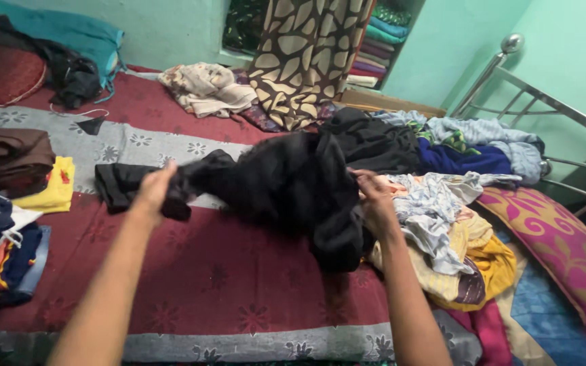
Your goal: The person folds several pieces of clothing on a bed. They smooth and fold a brown shirt, then a black pair of pants, and finally a patterned shirt, placing each folded item into a neat stack.
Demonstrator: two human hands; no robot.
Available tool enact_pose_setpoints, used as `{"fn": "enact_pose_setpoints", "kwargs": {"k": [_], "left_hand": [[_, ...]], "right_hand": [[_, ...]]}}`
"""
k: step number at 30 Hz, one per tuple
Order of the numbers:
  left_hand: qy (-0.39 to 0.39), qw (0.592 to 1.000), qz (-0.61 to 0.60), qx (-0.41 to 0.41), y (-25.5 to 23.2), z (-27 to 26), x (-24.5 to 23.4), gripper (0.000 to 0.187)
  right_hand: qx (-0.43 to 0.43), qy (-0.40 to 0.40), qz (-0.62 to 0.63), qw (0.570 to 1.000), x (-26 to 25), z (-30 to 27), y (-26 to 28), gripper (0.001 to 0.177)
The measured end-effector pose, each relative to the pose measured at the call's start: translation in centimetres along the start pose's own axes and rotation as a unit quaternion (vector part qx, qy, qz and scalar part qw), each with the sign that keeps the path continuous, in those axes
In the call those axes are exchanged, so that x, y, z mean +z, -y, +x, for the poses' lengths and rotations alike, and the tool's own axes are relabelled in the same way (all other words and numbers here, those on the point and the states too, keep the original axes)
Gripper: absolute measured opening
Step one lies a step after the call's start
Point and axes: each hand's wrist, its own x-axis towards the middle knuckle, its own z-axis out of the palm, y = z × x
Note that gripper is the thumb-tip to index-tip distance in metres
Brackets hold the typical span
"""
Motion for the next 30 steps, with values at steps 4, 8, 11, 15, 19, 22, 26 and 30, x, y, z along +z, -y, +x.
{"fn": "enact_pose_setpoints", "kwargs": {"k": [4, 8, 11, 15, 19, 22, 26, 30], "left_hand": [[0.041, 0.989, -0.02, -0.138, -4.6, -3.1, -0.5, 0.072], [0.001, 0.977, -0.045, -0.207, -3.9, -8.5, -2.6, 0.087], [-0.012, 0.987, 0.076, -0.142, -1.4, -10.4, -5.1, 0.066], [-0.018, 0.979, 0.173, -0.109, 1.7, -9.2, -7.3, 0.047], [-0.054, 0.99, 0.092, -0.09, 2.8, -8.0, -9.1, 0.035], [-0.04, 0.992, 0.097, -0.066, 3.1, -8.2, -11.6, 0.038], [-0.055, 0.99, 0.129, -0.01, 3.7, -8.6, -16.5, 0.042], [-0.153, 0.977, 0.15, -0.004, 5.2, -7.8, -18.2, 0.034]], "right_hand": [[-0.087, -0.087, -0.089, 0.988, -2.0, -1.1, 0.9, 0.016], [-0.101, -0.097, -0.254, 0.957, -0.9, -4.6, -1.2, 0.024], [-0.113, -0.047, -0.341, 0.932, 3.3, -5.5, -2.3, 0.024], [-0.308, 0.093, -0.499, 0.805, 11.5, -6.5, -4.2, 0.046], [-0.41, 0.129, -0.656, 0.62, 15.9, -6.7, -7.4, 0.063], [-0.329, 0.136, -0.656, 0.665, 14.6, -4.3, -7.9, 0.022], [-0.055, 0.177, -0.296, 0.937, 7.0, -3.2, -4.1, 0.03], [0.082, 0.319, -0.189, 0.925, -2.1, -5.3, 0.3, 0.038]]}}
